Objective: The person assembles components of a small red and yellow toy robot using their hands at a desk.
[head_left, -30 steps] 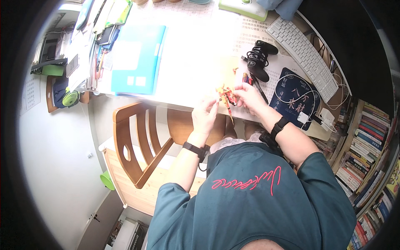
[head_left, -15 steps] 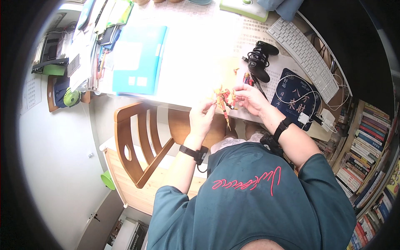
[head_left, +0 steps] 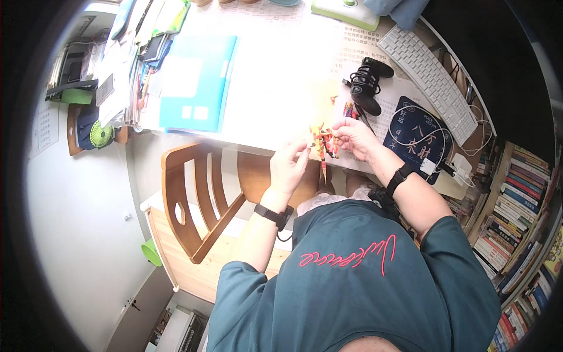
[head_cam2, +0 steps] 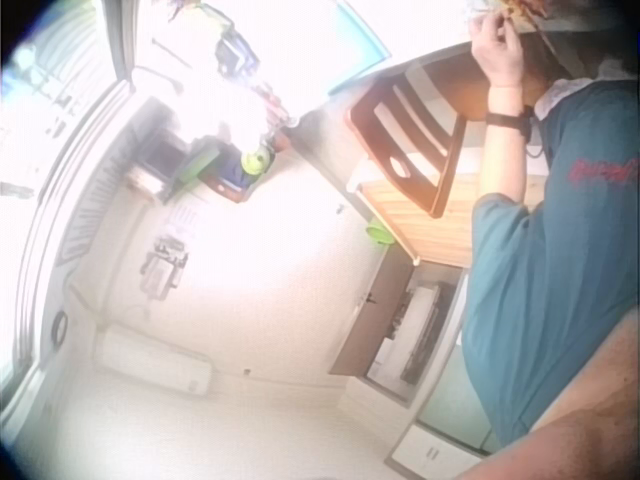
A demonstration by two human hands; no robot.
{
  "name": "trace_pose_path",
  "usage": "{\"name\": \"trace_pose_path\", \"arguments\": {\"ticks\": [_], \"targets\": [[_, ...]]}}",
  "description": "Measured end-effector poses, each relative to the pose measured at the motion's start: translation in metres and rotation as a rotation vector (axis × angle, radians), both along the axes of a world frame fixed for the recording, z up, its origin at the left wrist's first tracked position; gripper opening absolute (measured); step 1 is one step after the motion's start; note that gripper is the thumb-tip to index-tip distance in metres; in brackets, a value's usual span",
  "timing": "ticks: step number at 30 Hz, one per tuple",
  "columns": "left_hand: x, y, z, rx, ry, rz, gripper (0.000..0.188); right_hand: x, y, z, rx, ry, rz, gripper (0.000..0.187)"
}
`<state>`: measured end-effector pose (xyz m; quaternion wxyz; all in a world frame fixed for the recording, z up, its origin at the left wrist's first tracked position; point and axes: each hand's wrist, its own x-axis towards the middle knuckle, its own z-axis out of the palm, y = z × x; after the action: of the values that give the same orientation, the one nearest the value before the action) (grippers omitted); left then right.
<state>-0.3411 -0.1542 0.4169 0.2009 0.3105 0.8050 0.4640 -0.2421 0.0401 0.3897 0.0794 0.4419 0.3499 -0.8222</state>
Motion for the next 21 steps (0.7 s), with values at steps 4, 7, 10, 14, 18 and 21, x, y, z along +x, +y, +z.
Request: {"name": "trace_pose_path", "arguments": {"ticks": [4,7,10,14,18,21], "targets": [[0.000,0.001,0.000,0.000,0.014,-0.012,0.013,0.003,0.000,-0.006,0.033,-0.012,0.018,0.008],[0.001,0.002,0.001,-0.007,0.008,0.001,0.013,0.003,0.000,-0.008,0.046,-0.005,0.028,0.008],[0.000,0.004,0.005,0.000,-0.007,0.004,0.014,0.002,-0.001,-0.005,0.053,-0.012,0.028,0.007],[-0.001,0.002,0.004,-0.054,0.014,0.010,0.014,0.002,0.000,0.001,0.072,-0.026,0.026,0.014],[-0.001,0.002,0.000,-0.057,0.039,0.032,0.015,0.003,0.000,0.002,0.063,-0.057,0.039,0.022],[-0.002,0.001,0.000,-0.063,0.057,0.034,0.014,0.001,-0.002,0.010,0.083,-0.104,0.138,0.023]]}}
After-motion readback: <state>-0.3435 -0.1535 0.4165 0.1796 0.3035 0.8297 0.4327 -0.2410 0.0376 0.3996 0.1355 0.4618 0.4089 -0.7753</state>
